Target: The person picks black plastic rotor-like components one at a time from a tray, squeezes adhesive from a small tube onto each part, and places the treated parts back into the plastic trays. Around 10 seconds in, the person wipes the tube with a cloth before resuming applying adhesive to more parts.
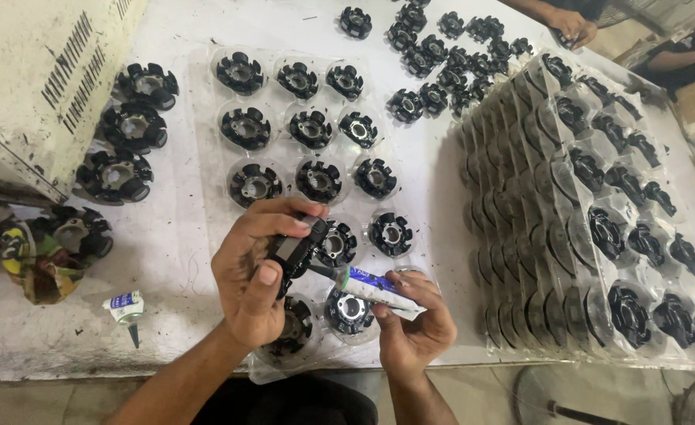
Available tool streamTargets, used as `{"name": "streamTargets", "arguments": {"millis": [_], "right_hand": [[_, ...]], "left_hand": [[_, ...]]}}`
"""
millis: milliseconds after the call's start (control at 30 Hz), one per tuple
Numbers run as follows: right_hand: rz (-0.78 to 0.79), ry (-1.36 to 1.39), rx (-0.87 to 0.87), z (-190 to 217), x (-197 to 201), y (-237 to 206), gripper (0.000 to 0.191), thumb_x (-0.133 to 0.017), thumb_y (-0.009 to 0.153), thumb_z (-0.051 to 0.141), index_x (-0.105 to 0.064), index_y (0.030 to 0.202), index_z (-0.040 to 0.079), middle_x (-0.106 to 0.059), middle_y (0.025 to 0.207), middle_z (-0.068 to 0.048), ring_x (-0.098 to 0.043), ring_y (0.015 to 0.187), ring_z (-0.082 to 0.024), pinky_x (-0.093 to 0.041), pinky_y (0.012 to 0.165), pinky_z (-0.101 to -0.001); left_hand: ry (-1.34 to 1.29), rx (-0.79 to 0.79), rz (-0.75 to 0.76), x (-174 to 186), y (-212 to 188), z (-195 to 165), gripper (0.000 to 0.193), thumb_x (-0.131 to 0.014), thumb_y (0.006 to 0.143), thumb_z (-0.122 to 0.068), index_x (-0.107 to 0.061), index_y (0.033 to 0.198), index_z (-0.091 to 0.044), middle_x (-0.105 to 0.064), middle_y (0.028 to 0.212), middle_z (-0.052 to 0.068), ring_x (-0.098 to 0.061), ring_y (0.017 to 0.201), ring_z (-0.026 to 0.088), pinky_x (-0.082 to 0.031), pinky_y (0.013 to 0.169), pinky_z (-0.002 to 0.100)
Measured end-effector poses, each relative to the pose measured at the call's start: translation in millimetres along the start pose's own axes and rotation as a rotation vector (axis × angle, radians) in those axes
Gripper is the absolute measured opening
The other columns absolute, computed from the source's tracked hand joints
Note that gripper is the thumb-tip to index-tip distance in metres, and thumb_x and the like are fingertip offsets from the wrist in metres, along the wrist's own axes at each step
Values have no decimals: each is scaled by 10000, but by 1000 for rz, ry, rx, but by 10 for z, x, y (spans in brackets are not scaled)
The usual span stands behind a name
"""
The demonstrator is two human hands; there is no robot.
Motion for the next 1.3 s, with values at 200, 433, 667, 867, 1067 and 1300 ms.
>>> {"name": "streamTargets", "arguments": {"millis": [200, 433, 667, 867, 1067, 1300], "right_hand": [[75, -307, 184, 235, -57, 112, 311, -828, 794, -17, -639, 1041, -4, -725, 1028, -174, -715, 1000, -274, -574, 914, -391], [99, -349, 222, 267, -119, 245, 270, -836, 786, 2, -643, 974, -14, -719, 937, -159, -724, 894, -269, -591, 824, -369], [94, -333, 218, 233, -108, 248, 262, -844, 777, 0, -642, 943, -8, -712, 915, -147, -715, 880, -257, -588, 815, -364], [86, -344, 226, 176, -107, 232, 239, -832, 799, -10, -637, 938, -5, -701, 899, -133, -719, 878, -250, -597, 806, -362], [23, -247, 206, 80, -93, 147, 301, -819, 897, 71, -585, 1080, 17, -684, 1020, -135, -680, 897, -259, -551, 822, -359], [-5, -213, 296, 117, -131, 56, 285, -786, 917, 128, -552, 1050, 33, -668, 1003, -123, -722, 892, -270, -616, 739, -353]], "left_hand": [[125, -37, 15, 32, 22, 0, 404, -544, 1098, -313, -599, 1255, 56, -608, 1300, 268, -643, 1223, 286, -525, 1082, 367], [195, -7, 34, 48, 47, 42, 406, -534, 1099, -316, -605, 1245, 57, -620, 1300, 261, -636, 1204, 245, -514, 1069, 336], [111, 32, -6, 70, 47, 88, 420, -541, 1110, -319, -586, 1265, 70, -598, 1321, 265, -629, 1232, 256, -495, 1119, 357], [8, 67, -51, 96, 30, 125, 442, -558, 1108, -331, -566, 1281, 75, -583, 1329, 261, -623, 1242, 278, -503, 1122, 385], [-418, 222, -211, 70, -35, 178, 449, -598, 1074, -364, -539, 1326, 3, -577, 1343, 235, -611, 1265, 386, -518, 1085, 529], [-781, 452, -482, -15, -198, 320, 487, -585, 955, -379, -557, 1329, -69, -598, 1301, 222, -606, 1229, 460, -506, 1050, 611]]}}
Point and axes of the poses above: each hand's wrist, its own y-axis towards the middle knuckle, its own x-axis out of the back of the hand, z = x × y, the point moved 4 cm from there along y, towards the middle knuckle
